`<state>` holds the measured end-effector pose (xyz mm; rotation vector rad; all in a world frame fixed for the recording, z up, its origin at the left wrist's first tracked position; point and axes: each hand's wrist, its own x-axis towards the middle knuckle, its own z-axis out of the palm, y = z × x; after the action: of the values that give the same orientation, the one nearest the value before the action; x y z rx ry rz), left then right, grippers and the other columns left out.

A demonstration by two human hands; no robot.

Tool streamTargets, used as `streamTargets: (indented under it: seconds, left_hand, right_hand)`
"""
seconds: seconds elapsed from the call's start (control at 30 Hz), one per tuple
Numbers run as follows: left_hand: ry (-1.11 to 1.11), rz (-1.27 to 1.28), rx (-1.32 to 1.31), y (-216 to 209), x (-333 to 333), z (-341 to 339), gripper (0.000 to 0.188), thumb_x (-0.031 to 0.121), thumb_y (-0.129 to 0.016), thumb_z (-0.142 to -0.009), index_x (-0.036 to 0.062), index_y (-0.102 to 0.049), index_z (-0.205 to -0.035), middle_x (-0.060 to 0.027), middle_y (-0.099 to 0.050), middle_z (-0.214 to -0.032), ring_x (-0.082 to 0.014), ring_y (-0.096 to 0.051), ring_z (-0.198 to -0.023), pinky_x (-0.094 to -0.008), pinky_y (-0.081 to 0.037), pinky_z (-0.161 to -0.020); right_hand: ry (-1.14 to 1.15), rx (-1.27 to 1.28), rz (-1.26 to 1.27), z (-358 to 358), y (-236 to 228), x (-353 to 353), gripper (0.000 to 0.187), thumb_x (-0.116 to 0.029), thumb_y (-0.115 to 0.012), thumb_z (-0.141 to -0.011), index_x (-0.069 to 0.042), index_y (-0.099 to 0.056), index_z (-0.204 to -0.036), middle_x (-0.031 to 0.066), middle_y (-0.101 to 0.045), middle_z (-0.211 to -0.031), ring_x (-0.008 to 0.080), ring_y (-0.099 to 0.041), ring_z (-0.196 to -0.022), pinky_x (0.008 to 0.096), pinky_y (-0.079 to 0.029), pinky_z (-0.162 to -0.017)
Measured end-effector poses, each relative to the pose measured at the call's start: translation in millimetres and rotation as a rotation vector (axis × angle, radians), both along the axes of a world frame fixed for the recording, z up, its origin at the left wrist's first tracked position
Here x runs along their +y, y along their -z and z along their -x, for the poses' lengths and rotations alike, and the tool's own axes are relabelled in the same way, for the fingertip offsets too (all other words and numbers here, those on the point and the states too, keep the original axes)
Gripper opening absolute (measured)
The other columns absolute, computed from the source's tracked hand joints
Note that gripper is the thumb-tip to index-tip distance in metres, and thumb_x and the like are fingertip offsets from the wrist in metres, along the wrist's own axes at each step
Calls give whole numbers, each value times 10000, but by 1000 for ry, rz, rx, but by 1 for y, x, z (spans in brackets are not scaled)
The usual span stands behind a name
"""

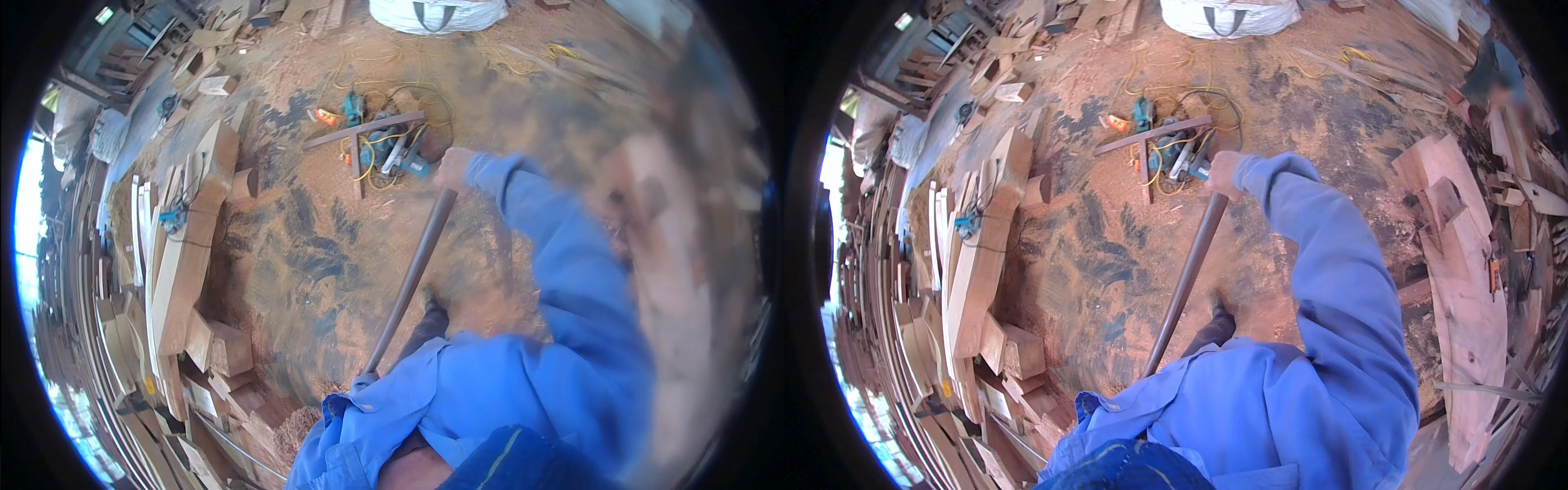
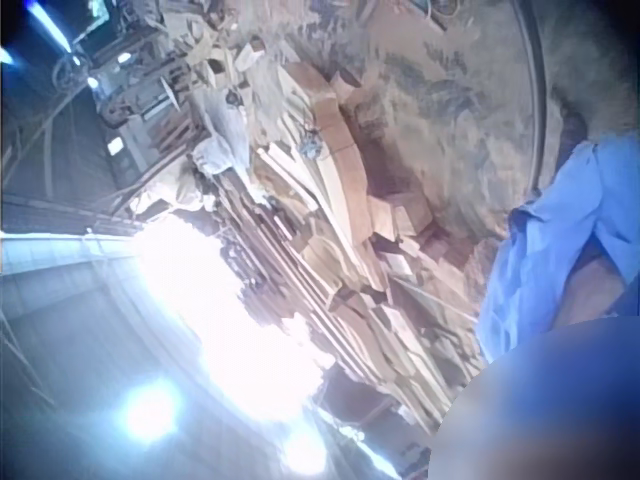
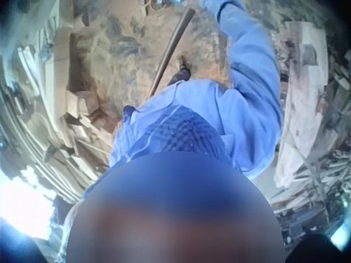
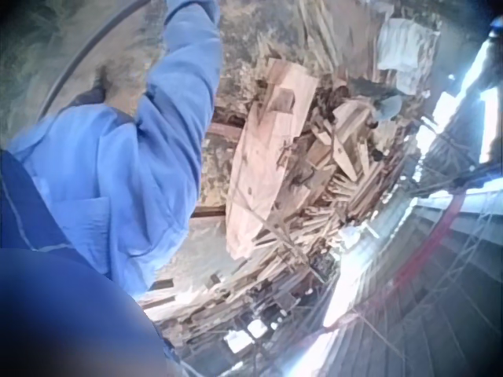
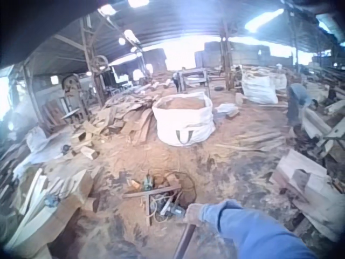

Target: The person uses a shovel to scoop sawdust from the floor and transfer it into a large white sack. The person repeatedly scoops and deposits the sawdust, gradually filling the sack.

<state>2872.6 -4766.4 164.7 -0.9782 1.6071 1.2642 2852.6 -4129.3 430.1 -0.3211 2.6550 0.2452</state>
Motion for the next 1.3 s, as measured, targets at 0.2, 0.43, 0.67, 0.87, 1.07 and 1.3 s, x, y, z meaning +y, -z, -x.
streamTargets:
  seconds: [0.2, 0.43, 0.67, 0.87, 1.07, 1.3]
  left_hand:
    - [263, 1, 5, -5, 150, 56, 148, 169, -535, -783, 92, -480, -670, -51, -488, -567, -222, -470, -508, -369, -423, -510]
    - [469, -29, 37, -2, 357, 98, 134, 159, -539, -779, 82, -490, -681, -57, -498, -575, -222, -480, -515, -366, -429, -515]
    - [639, -49, 62, -3, 578, 108, 121, 149, -543, -774, 72, -499, -691, -63, -508, -584, -222, -490, -522, -363, -435, -520]
    - [764, -106, 93, 5, 753, 121, 111, 141, -547, -770, 63, -507, -701, -68, -517, -591, -223, -499, -528, -361, -440, -524]
    - [840, -93, 119, 22, 892, 172, 102, 132, -550, -765, 55, -515, -710, -74, -525, -598, -223, -508, -533, -358, -446, -528]
    - [964, -115, 203, 6, 1093, 283, 92, 122, -555, -761, 45, -525, -720, -80, -536, -607, -224, -518, -540, -355, -452, -533]
  right_hand:
    - [243, 89, 41, -74, -35, 132, 194, -199, -662, -595, -118, -622, -766, 77, -628, -732, 270, -613, -752, 371, -475, -688]
    - [452, 20, -12, -163, -51, 279, 233, -150, -635, -559, -104, -618, -787, 111, -607, -687, 282, -608, -745, 394, -465, -681]
    - [652, 100, 63, -267, -49, 434, 204, -161, -629, -577, -116, -610, -775, 105, -614, -684, 281, -607, -700, 392, -453, -645]
    - [850, 95, -73, -331, -39, 527, 230, -189, -643, -588, -124, -615, -807, 108, -617, -703, 285, -606, -718, 389, -450, -644]
    - [969, 154, 8, -344, -31, 592, 117, -180, -632, -573, -143, -632, -684, 94, -596, -703, 284, -584, -746, 411, -446, -664]
    - [1232, 194, -40, -318, 0, 669, 171, -187, -659, -526, -179, -627, -694, 77, -599, -659, 280, -587, -643, 408, -449, -602]
